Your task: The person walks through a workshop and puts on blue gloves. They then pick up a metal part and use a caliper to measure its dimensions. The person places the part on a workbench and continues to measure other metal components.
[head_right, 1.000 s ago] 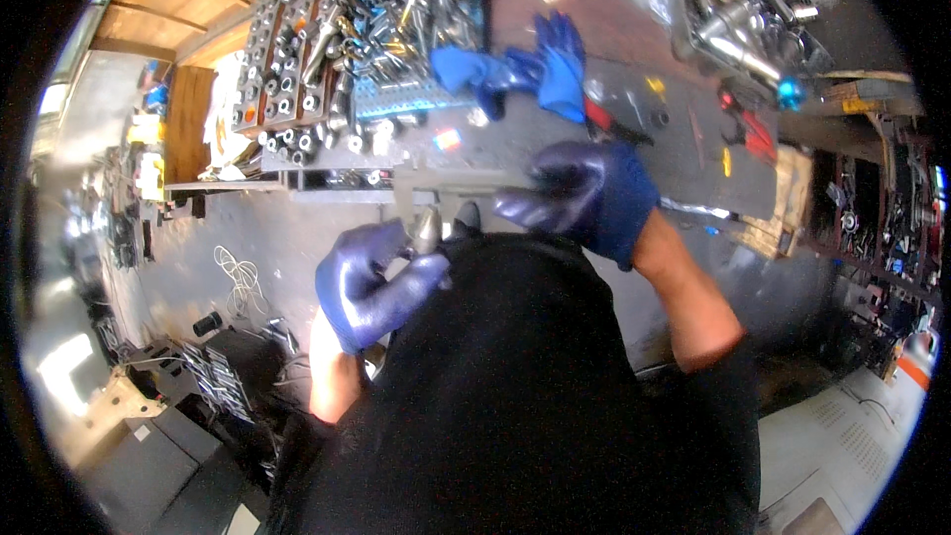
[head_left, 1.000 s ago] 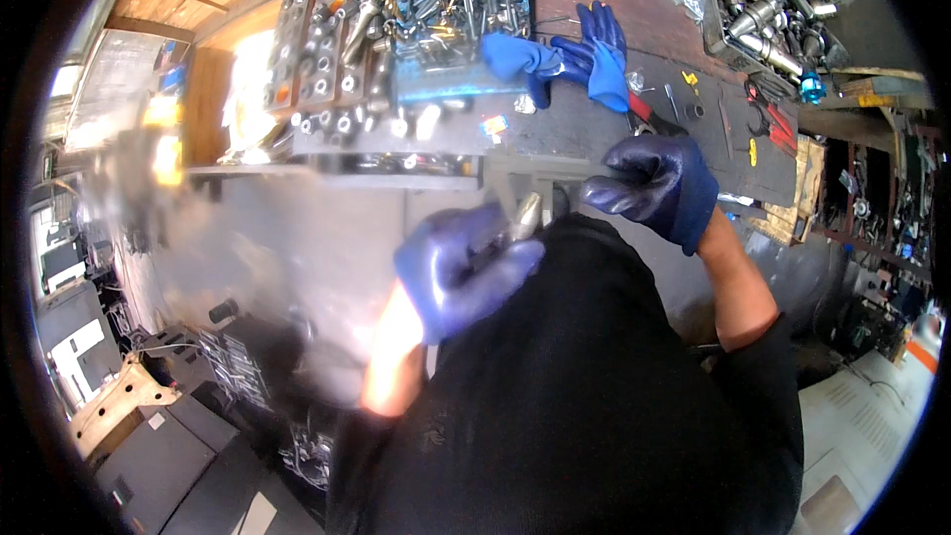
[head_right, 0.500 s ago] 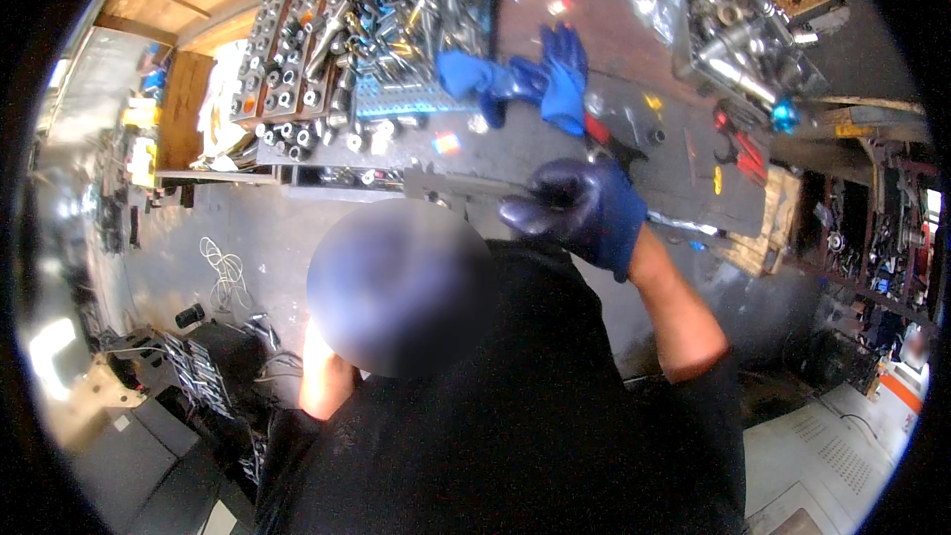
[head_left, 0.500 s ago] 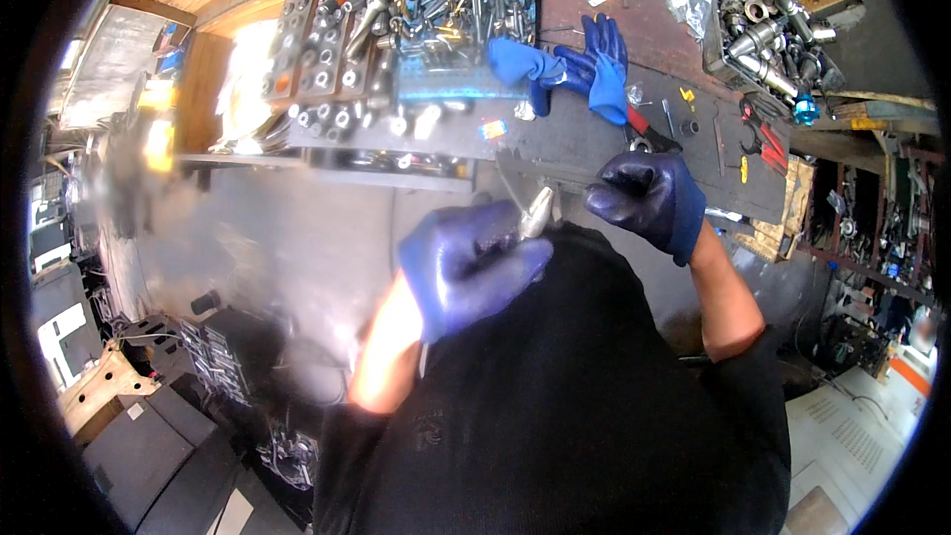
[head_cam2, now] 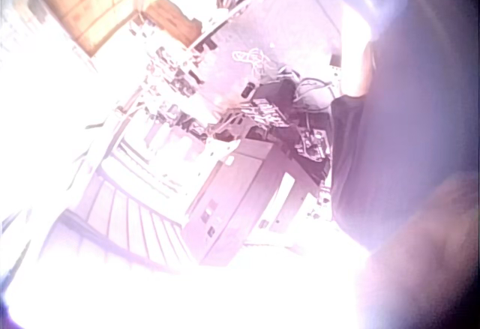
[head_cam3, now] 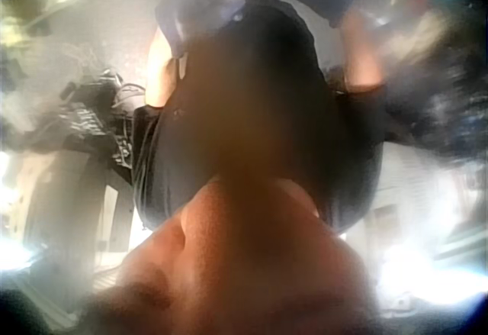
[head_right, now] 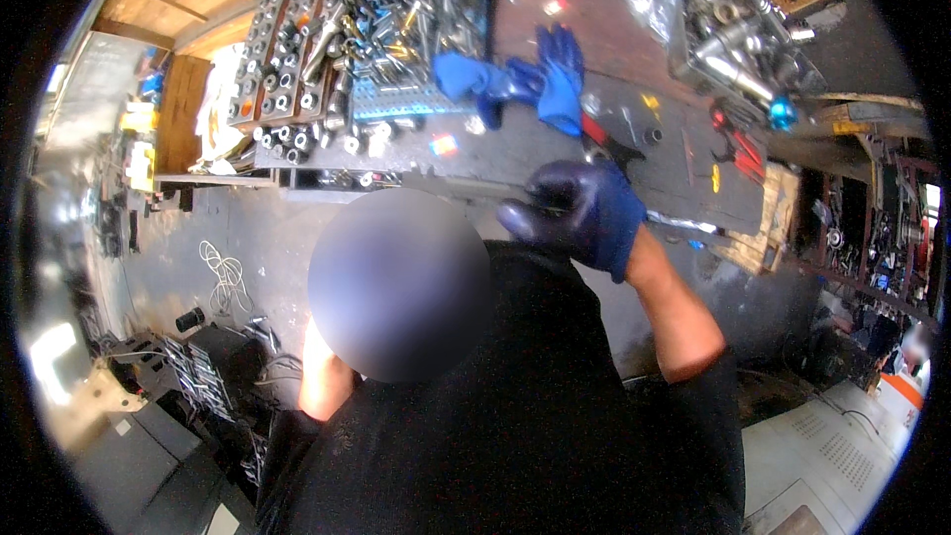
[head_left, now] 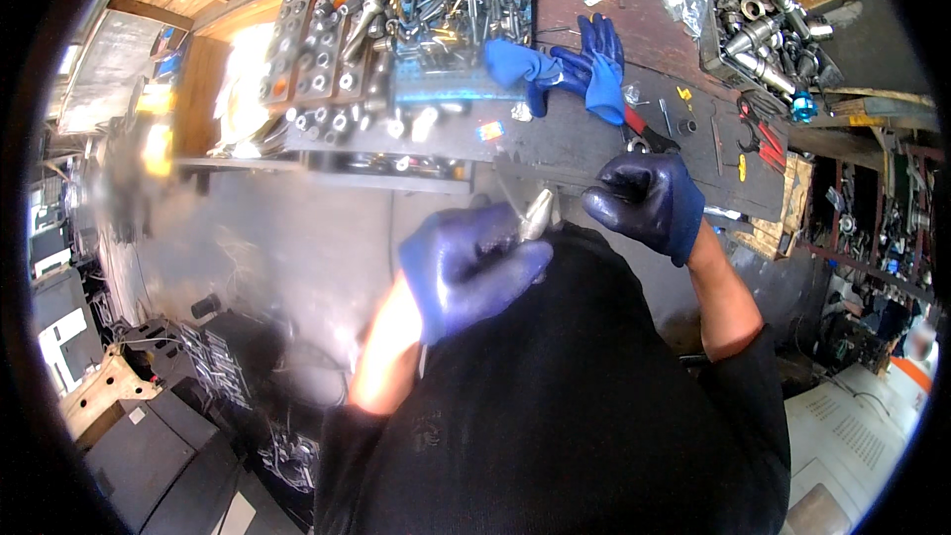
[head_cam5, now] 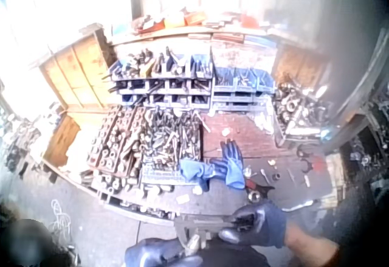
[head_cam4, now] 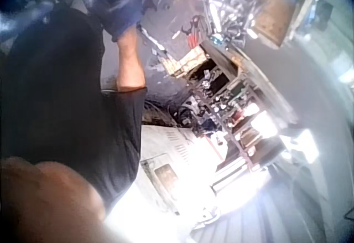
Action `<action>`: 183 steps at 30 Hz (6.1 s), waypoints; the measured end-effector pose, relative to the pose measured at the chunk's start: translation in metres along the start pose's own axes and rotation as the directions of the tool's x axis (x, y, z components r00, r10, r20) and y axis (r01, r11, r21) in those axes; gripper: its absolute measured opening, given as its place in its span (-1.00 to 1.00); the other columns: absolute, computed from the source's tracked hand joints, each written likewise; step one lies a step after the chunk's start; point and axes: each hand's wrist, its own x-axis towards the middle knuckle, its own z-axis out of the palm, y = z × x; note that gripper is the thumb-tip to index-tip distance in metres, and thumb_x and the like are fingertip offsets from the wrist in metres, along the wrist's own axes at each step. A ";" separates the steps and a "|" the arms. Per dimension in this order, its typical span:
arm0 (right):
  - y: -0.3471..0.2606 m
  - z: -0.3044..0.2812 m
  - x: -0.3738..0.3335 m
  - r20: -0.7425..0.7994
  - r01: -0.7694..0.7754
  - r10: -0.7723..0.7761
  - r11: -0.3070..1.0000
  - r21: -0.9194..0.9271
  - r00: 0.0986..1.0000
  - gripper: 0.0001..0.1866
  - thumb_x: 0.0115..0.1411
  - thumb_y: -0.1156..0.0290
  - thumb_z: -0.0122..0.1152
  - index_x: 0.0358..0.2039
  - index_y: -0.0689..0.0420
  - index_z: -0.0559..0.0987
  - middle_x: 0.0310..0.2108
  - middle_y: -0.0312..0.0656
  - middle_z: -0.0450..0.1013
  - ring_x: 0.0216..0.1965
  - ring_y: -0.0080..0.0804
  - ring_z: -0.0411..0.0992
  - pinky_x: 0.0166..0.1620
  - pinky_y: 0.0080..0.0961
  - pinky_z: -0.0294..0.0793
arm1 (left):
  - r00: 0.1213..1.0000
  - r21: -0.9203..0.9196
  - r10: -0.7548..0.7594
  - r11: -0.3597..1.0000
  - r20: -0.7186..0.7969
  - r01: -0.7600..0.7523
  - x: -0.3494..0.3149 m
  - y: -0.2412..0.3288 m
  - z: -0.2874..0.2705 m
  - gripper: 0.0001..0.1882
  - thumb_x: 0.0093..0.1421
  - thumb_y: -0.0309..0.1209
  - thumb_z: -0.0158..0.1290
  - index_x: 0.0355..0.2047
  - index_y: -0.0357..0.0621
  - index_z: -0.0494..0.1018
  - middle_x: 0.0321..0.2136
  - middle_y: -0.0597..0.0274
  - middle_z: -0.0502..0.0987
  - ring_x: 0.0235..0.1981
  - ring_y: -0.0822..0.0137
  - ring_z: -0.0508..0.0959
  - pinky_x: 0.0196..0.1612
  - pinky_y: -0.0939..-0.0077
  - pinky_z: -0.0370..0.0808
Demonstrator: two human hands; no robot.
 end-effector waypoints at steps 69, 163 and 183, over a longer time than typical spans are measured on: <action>-0.016 0.003 -0.056 -0.332 0.051 -0.035 0.998 0.040 0.942 -0.58 0.10 0.27 0.52 -0.02 0.06 0.68 -0.18 -0.01 0.65 -0.24 -0.26 0.67 -0.12 -0.34 0.65 | 0.953 0.037 0.286 0.956 0.105 -0.291 0.023 -0.036 0.005 -0.84 0.25 -0.56 0.17 -0.16 -0.34 0.54 -0.28 0.13 0.61 -0.30 0.31 0.62 -0.20 0.37 0.54; 0.020 -0.002 0.001 0.167 -0.073 -0.142 0.507 0.859 0.976 -0.63 0.38 0.29 0.25 0.08 0.26 0.59 -0.04 -0.11 0.61 -0.02 -0.38 0.58 0.08 -0.40 0.57 | 0.952 -0.305 -0.198 0.945 -0.235 0.121 0.012 -0.039 0.071 -0.50 0.39 -0.35 0.13 0.23 -0.42 0.38 -0.13 0.12 0.60 -0.24 0.43 0.56 -0.15 0.62 0.50; -0.028 0.096 0.100 0.057 0.392 -0.388 0.914 -0.101 0.920 -0.56 0.16 0.33 0.36 0.07 0.08 0.60 -0.12 0.03 0.61 -0.15 0.06 0.58 -0.01 -0.14 0.54 | 0.921 0.272 -0.207 0.913 -0.330 0.303 0.009 -0.041 -0.076 -0.70 0.27 -0.39 0.19 0.01 -0.12 0.61 -0.30 -0.03 0.69 -0.30 0.21 0.68 -0.16 0.34 0.59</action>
